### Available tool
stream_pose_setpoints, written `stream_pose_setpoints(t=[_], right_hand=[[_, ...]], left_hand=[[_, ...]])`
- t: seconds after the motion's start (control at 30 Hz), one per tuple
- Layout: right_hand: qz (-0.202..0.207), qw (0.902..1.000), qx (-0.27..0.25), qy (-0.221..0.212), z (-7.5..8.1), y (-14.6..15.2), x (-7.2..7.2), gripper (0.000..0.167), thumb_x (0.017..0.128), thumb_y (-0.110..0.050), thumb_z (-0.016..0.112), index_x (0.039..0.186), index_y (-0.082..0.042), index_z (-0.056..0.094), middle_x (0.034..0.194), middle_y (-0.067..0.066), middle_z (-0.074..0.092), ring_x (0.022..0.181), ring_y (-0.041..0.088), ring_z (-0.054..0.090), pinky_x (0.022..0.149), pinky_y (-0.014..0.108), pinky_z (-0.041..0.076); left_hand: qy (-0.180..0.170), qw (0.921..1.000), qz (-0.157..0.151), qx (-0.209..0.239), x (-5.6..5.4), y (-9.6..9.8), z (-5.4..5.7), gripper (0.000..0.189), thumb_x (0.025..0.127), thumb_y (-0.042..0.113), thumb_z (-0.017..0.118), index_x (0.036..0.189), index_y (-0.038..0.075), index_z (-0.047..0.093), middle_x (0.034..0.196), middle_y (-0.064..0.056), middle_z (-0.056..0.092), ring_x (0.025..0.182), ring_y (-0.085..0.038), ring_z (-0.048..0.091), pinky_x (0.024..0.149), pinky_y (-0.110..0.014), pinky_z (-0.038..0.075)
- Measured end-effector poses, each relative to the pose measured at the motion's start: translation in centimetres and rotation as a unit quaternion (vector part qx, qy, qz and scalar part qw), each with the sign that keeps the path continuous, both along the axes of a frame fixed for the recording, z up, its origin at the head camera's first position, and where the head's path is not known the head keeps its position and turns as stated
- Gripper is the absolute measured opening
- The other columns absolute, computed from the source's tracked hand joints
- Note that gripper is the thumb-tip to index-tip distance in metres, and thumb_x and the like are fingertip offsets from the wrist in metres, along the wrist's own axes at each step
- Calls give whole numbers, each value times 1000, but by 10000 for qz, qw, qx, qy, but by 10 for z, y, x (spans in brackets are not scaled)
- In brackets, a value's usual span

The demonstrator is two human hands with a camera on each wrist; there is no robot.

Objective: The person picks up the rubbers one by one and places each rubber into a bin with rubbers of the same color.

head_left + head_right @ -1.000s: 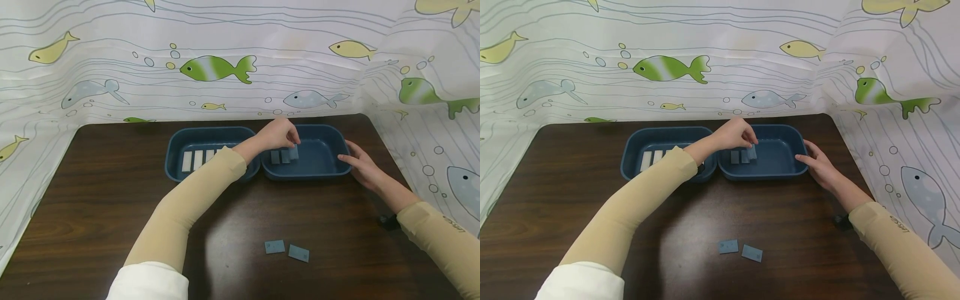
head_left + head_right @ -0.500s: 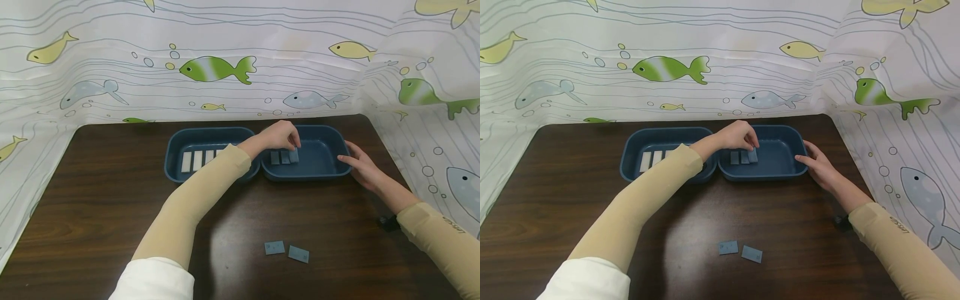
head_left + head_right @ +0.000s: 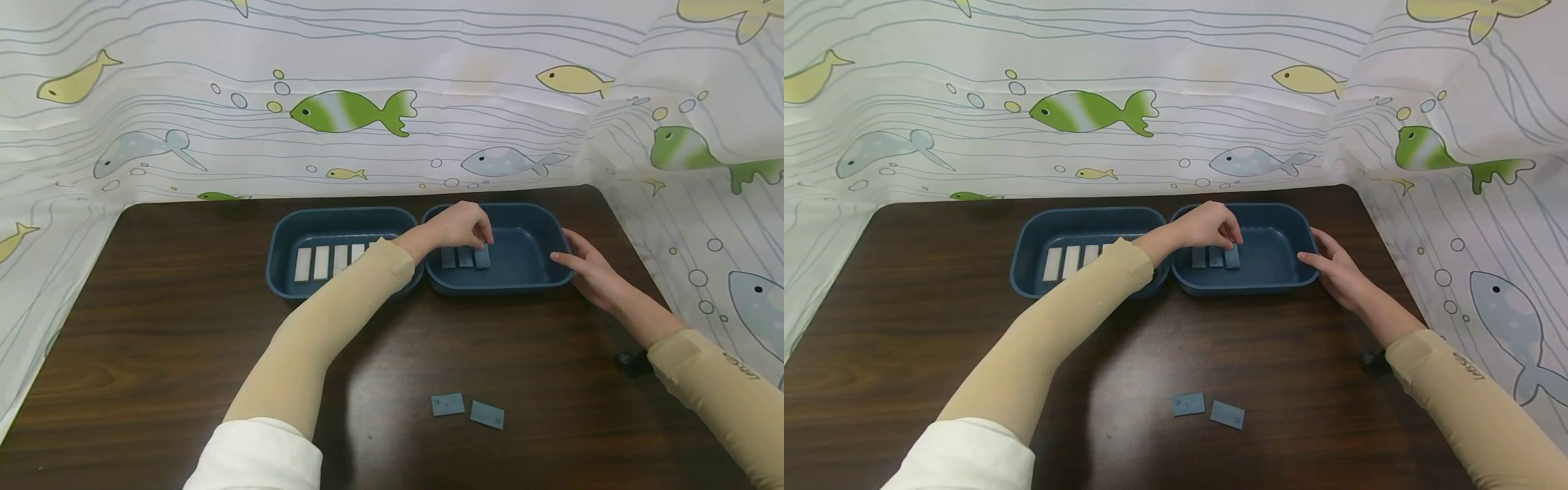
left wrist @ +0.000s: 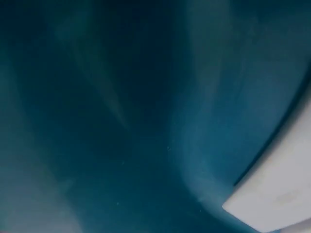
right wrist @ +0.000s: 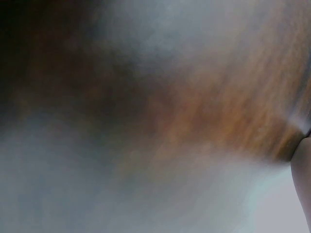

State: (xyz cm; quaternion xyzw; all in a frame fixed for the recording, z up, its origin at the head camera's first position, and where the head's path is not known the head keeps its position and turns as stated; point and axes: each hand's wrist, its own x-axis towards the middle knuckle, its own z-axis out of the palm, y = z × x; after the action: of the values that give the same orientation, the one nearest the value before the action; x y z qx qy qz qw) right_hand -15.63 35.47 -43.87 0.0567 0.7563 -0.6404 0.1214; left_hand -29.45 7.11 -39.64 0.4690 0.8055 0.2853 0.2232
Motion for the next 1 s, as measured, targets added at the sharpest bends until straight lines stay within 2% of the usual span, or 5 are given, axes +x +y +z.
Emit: stream_pose_setpoints(t=[0.13,0.37,0.53,0.87,1.0], right_hand=[[-8,10000,-4,-23,0,0,0,71,110,-17,56,168,-10,15,134,-16,44,112,-2,58,87,14,55],[-13,10000,47,-16,0,1,-1,62,110,-17,56,163,-15,22,134,-15,44,111,-2,58,86,14,56],[-24,9999,122,-54,0,1,-1,65,110,-18,56,164,-15,21,134,-16,44,113,-2,56,87,13,55],[3,9996,282,-43,-2,1,-2,68,111,-19,56,166,-13,18,136,-16,42,115,-1,54,87,13,55],[17,9999,161,10,-1,0,-1,63,110,-18,56,163,-16,23,135,-16,43,112,-2,57,86,14,56]], left_hand=[[22,9999,94,-36,0,1,-3,17,99,5,74,116,3,80,117,-9,78,110,-18,73,95,-23,56],[66,9996,249,-138,0,2,-5,17,101,7,72,117,5,79,118,-8,77,112,-18,72,96,-25,57],[-20,9994,319,-121,0,2,-5,18,101,6,71,118,5,78,119,-8,77,113,-19,71,96,-25,56],[-214,9992,279,-184,-2,2,-8,20,101,3,70,120,3,77,122,-10,76,115,-19,70,98,-24,56],[-214,9992,208,-260,-2,2,-8,22,101,3,71,122,3,76,124,-11,75,117,-21,70,100,-25,56]])
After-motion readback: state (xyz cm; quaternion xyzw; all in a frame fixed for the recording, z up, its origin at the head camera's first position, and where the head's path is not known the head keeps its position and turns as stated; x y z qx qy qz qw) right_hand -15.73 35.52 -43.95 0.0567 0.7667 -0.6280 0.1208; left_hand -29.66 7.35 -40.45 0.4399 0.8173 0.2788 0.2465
